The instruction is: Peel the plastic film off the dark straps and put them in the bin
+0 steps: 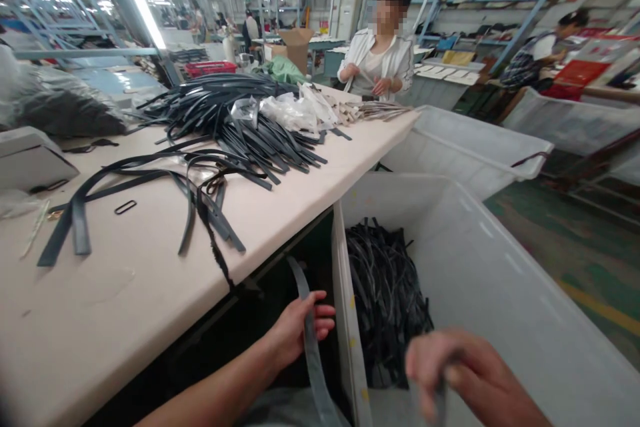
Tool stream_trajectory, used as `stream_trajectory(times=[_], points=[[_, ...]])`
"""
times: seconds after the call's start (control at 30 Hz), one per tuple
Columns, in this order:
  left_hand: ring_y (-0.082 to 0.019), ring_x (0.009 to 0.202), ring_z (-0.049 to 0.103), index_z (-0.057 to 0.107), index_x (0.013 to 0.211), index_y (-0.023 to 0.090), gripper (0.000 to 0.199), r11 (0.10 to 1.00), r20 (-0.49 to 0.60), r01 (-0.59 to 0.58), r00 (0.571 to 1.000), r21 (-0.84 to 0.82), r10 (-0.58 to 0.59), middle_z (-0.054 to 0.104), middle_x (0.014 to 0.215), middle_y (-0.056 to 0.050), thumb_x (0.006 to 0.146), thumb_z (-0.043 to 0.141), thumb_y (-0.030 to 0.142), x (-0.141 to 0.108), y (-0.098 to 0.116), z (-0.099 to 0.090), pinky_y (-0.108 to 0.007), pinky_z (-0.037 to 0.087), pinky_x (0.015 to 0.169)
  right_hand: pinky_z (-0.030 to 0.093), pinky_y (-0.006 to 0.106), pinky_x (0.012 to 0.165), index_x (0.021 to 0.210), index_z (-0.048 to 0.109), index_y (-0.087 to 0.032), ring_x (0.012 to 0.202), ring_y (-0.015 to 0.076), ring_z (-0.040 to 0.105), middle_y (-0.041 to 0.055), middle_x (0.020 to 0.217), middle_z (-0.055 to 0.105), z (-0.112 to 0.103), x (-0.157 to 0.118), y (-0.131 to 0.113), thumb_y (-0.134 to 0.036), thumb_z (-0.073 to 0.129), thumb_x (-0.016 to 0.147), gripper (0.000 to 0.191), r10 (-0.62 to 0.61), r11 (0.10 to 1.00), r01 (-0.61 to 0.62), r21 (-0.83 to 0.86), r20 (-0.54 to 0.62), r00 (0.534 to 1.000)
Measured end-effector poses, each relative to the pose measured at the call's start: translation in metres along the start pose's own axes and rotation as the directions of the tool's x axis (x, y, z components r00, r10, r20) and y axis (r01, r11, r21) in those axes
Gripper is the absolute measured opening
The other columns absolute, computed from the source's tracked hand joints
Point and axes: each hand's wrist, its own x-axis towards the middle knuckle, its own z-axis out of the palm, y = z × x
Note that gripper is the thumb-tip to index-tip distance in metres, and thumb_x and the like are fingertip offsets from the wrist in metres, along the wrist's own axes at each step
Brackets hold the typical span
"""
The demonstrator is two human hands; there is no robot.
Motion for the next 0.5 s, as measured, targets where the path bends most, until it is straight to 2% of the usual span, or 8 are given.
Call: stream_trajectory(times=[0.07,0.1,0.13,0.2,0.27,0.33,0.43,0.5], points=[[-0.014,0.059,0.067,0.054,0.114,0.012,0.035,0.981,0.198,-0.052,0.98,0.186,0.015,0.07,0.084,-0.009,0.096,0.048,0.041,-0.009,-0.01,0.0,-0.02,0.045,0.052,0.053,0.036,0.074,0.077,0.071,-0.023,0.079,0.0215,0.067,0.0078,0.082,0.073,0.014,0.033,0.01,-0.056,0.052,0.089,0.039,0.082,0.99,-0.079,0.119,-0.021,0.996],[-0.013,0.059,0.067,0.054,0.113,0.012,0.038,0.958,0.295,-0.096,0.956,0.271,0.013,0.07,0.085,-0.009,0.095,0.049,0.045,-0.013,-0.014,-0.001,-0.019,0.044,0.051,0.05,0.039,0.091,0.08,0.07,-0.022,0.102,0.0237,0.065,0.0093,0.109,0.072,0.022,0.048,0.016,-0.052,0.053,0.09,0.036,0.134,0.966,-0.125,0.225,-0.026,0.991],[-0.012,0.06,0.067,0.055,0.112,0.012,0.041,0.931,0.374,-0.143,0.927,0.336,0.008,0.07,0.086,-0.009,0.094,0.05,0.049,-0.017,-0.017,-0.003,-0.018,0.042,0.051,0.044,0.042,0.101,0.081,0.069,-0.021,0.117,0.0254,0.059,0.0096,0.125,0.066,0.03,0.062,0.021,-0.05,0.054,0.09,0.034,0.168,0.935,-0.154,0.32,-0.015,0.986],[-0.011,0.059,0.066,0.056,0.11,0.013,0.048,0.883,0.473,-0.208,0.881,0.422,-0.019,0.07,0.089,-0.009,0.09,0.052,0.057,-0.023,-0.021,-0.008,-0.018,0.04,0.051,0.032,0.047,0.113,0.082,0.069,-0.019,0.133,0.0273,0.047,0.0099,0.141,0.056,0.044,0.082,0.029,-0.047,0.057,0.09,0.031,0.19,0.858,-0.193,0.476,0.056,0.98],[-0.012,0.06,0.066,0.056,0.111,0.014,0.053,0.84,0.522,-0.23,0.85,0.491,-0.073,0.07,0.092,-0.009,0.087,0.053,0.062,-0.026,-0.022,-0.013,-0.019,0.04,0.052,0.034,0.049,0.112,0.083,0.069,-0.018,0.128,0.0279,0.051,0.0116,0.14,0.056,0.053,0.096,0.033,-0.046,0.06,0.088,0.03,0.167,0.802,-0.204,0.561,0.117,0.979],[-0.012,0.061,0.065,0.056,0.111,0.016,0.056,0.803,0.538,-0.233,0.834,0.548,-0.125,0.07,0.093,-0.009,0.085,0.054,0.065,-0.027,-0.023,-0.018,-0.02,0.041,0.054,0.041,0.049,0.106,0.083,0.069,-0.018,0.12,0.0274,0.058,0.0125,0.136,0.06,0.057,0.106,0.033,-0.048,0.063,0.086,0.031,0.141,0.778,-0.183,0.602,0.117,0.983],[-0.012,0.065,0.063,0.06,0.109,0.016,0.059,0.737,0.532,-0.258,0.831,0.625,-0.161,0.069,0.09,-0.007,0.083,0.054,0.068,-0.026,-0.022,-0.027,-0.022,0.042,0.06,0.046,0.045,0.102,0.085,0.07,-0.02,0.114,0.0243,0.062,0.0098,0.123,0.068,0.053,0.119,0.026,-0.053,0.064,0.084,0.033,0.107,0.789,-0.103,0.606,0.029,0.994],[-0.015,0.071,0.064,0.061,0.111,0.016,0.061,0.706,0.495,-0.26,0.856,0.659,-0.147,0.07,0.092,-0.008,0.082,0.055,0.069,-0.028,-0.015,-0.031,-0.025,0.045,0.064,0.047,0.04,0.099,0.087,0.071,-0.021,0.107,0.0214,0.065,0.0077,0.111,0.073,0.05,0.124,0.016,-0.054,0.064,0.083,0.034,0.089,0.82,-0.05,0.57,-0.04,0.995]])
